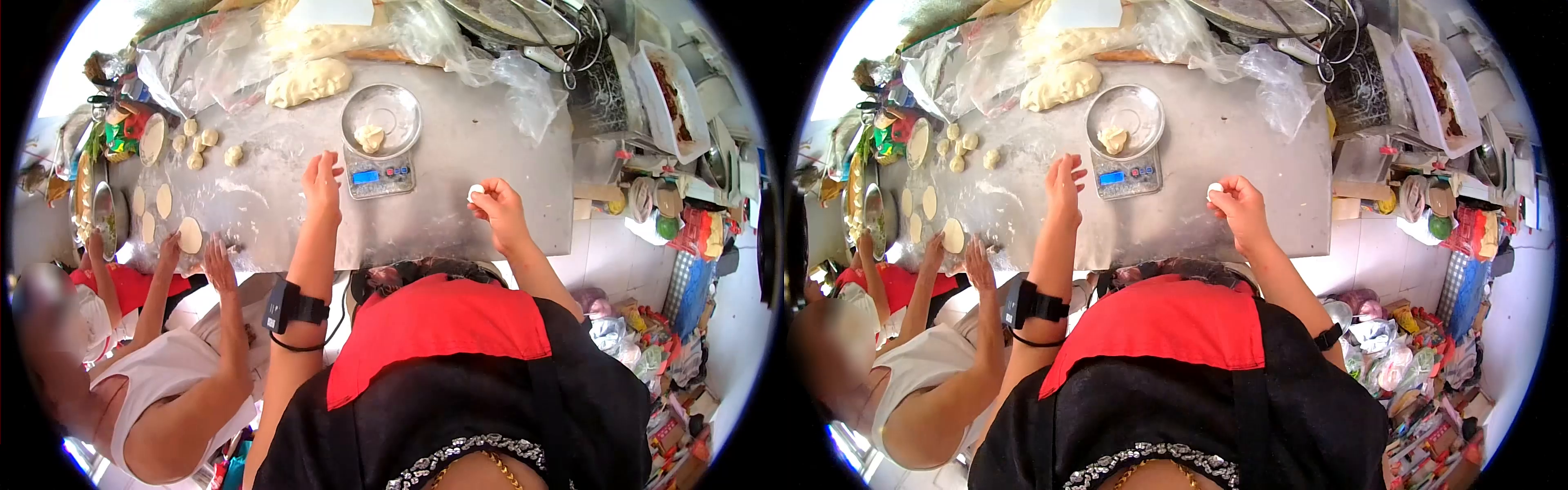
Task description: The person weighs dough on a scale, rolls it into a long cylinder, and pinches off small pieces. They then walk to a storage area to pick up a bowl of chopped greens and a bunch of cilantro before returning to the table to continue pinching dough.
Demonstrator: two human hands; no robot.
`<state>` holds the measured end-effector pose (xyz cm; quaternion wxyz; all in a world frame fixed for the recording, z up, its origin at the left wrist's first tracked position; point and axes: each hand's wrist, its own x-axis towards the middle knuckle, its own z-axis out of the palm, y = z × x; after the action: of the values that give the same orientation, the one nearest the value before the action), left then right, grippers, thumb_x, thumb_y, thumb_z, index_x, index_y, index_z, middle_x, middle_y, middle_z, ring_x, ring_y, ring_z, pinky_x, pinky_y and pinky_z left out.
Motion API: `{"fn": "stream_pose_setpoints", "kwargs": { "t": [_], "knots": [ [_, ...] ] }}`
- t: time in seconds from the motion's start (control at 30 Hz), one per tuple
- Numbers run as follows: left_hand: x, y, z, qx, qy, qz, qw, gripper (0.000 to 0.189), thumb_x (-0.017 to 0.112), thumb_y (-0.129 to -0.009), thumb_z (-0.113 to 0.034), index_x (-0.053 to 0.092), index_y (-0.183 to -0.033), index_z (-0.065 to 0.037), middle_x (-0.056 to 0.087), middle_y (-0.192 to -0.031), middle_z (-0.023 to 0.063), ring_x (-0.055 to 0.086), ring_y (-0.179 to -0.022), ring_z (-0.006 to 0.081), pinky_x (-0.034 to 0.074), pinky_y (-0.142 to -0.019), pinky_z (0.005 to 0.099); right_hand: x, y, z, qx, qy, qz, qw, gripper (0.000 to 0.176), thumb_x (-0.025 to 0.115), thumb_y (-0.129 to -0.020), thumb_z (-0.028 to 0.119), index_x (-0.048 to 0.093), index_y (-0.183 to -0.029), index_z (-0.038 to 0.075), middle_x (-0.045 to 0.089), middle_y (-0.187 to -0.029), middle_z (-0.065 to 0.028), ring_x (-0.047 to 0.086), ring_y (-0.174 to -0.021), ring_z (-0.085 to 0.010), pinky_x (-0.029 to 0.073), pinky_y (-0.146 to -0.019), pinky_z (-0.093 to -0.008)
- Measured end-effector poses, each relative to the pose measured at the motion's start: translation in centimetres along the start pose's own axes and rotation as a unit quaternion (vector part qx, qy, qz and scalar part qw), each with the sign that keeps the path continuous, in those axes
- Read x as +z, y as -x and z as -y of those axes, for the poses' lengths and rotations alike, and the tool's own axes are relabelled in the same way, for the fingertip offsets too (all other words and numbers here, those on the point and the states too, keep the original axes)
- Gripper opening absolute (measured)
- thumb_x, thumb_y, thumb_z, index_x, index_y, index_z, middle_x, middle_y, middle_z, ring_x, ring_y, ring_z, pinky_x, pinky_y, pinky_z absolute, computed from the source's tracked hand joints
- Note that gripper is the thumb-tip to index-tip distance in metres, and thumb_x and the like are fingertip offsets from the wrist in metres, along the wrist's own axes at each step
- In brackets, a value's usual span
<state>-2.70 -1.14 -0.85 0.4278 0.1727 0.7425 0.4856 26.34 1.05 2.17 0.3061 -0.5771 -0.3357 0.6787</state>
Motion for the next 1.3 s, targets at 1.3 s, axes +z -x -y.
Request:
{"fn": "stream_pose_setpoints", "kwargs": {
  "t": [1.3],
  "knots": [
    [8.4, 3.1, -3.1, 0.08, 0.106, 0.17, 0.976, 0.048, 0.062, -0.078, -0.007, 0.044, -0.122, -0.002, 0.056, -0.107, 0.0107, 0.054, -0.096, 0.0176, 0.045, -0.08, 0.0276, 6.9, -4.6, 4.2, 0.006, -0.297, 0.157, 0.942, 0.009, 0.047, -0.091, 0.014, 0.046, -0.099, 0.009, 0.055, -0.101, -0.0043, 0.052, -0.097, -0.0132, 0.04, -0.087, -0.0282]
  ]
}}
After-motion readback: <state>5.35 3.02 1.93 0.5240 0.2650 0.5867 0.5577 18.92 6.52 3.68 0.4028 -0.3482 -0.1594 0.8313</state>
